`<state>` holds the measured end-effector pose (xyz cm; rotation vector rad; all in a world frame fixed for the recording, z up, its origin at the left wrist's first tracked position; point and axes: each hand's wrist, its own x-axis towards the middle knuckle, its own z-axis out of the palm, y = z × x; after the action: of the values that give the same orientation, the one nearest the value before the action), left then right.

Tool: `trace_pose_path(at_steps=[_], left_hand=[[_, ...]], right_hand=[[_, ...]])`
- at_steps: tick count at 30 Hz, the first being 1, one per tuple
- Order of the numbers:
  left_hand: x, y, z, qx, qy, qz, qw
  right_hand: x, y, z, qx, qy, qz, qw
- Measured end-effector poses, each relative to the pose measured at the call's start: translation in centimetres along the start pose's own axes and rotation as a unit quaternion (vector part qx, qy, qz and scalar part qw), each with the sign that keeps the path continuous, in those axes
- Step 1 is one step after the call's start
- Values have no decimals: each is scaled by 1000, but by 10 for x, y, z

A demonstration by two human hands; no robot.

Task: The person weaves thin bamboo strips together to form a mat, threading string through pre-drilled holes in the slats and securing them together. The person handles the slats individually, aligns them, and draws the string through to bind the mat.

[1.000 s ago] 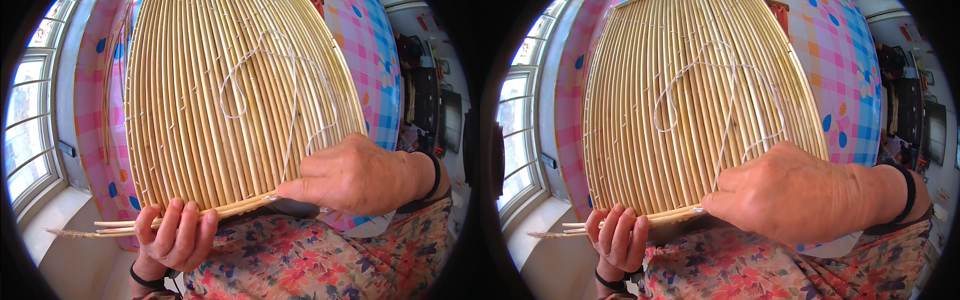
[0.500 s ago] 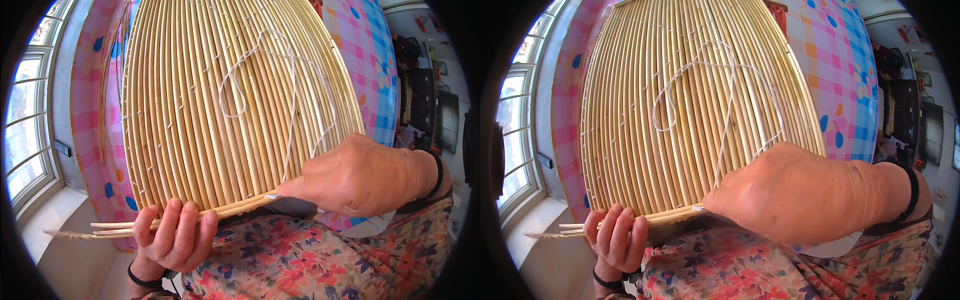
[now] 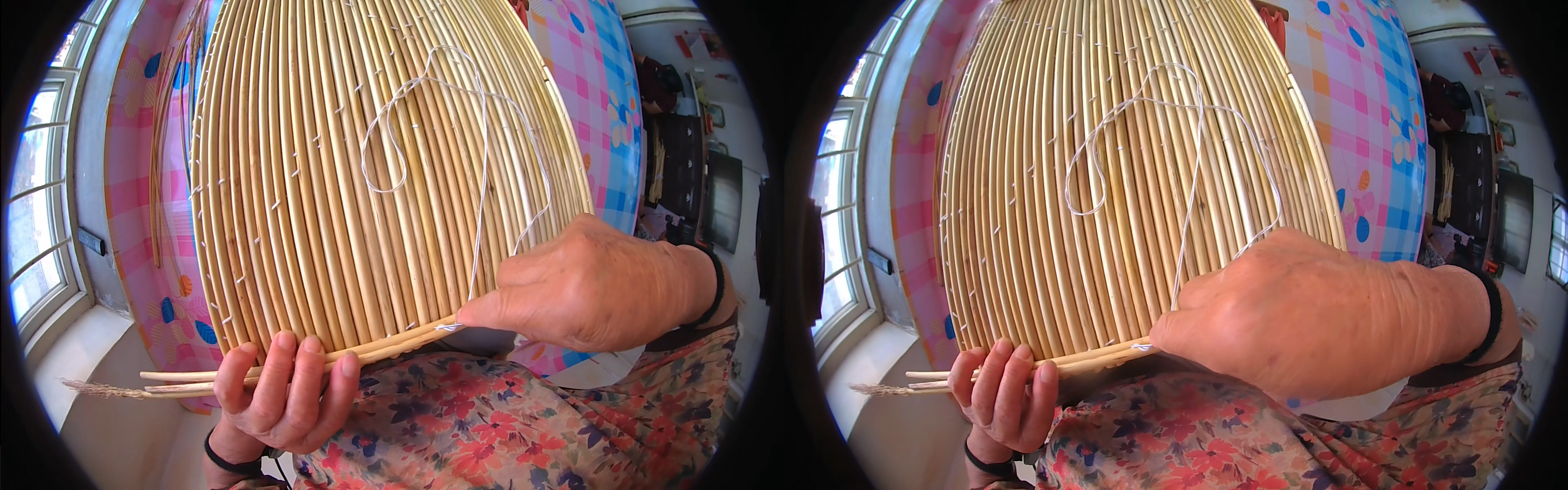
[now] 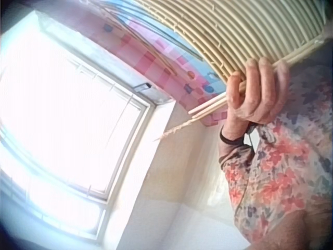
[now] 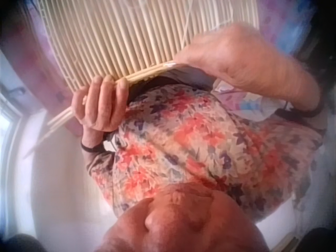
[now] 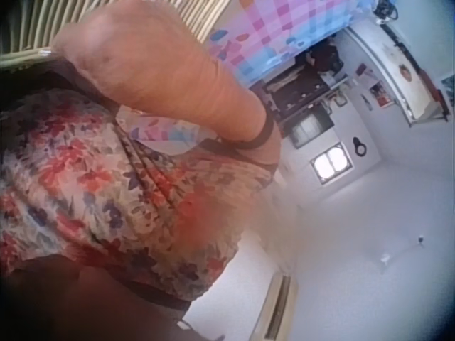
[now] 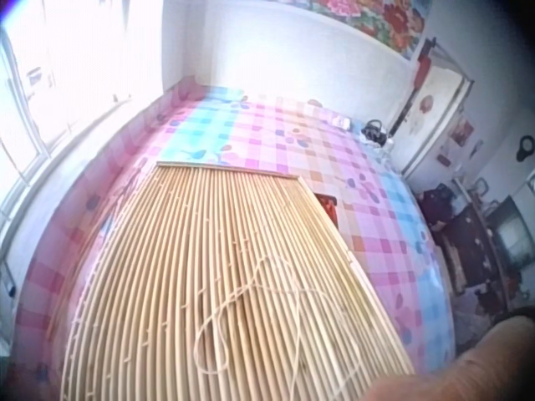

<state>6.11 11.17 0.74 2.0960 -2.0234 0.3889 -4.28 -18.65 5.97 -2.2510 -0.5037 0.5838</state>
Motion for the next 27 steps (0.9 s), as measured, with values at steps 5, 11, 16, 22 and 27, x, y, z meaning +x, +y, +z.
trace_pose_path(at_steps=[5,11,16,22,27], left_hand=[[3,-1,-2,-1,-5,-1,1000],[5,-1,3,3,6,3,1000],[7,-3,10,0,39,-15,999],[8,-4,17,28,63,3,998],[10,-6,21,35,89,8,995]], right_hand=[[5,-4,-11,-45,-27,-4,999],[11,-14,-11,-102,-41,-3,994],[16,-12,-13,-101,-41,-12,994],[15,-13,-11,-136,-27,-29,990],[23,-19,-11,-159,-38,-19,986]])
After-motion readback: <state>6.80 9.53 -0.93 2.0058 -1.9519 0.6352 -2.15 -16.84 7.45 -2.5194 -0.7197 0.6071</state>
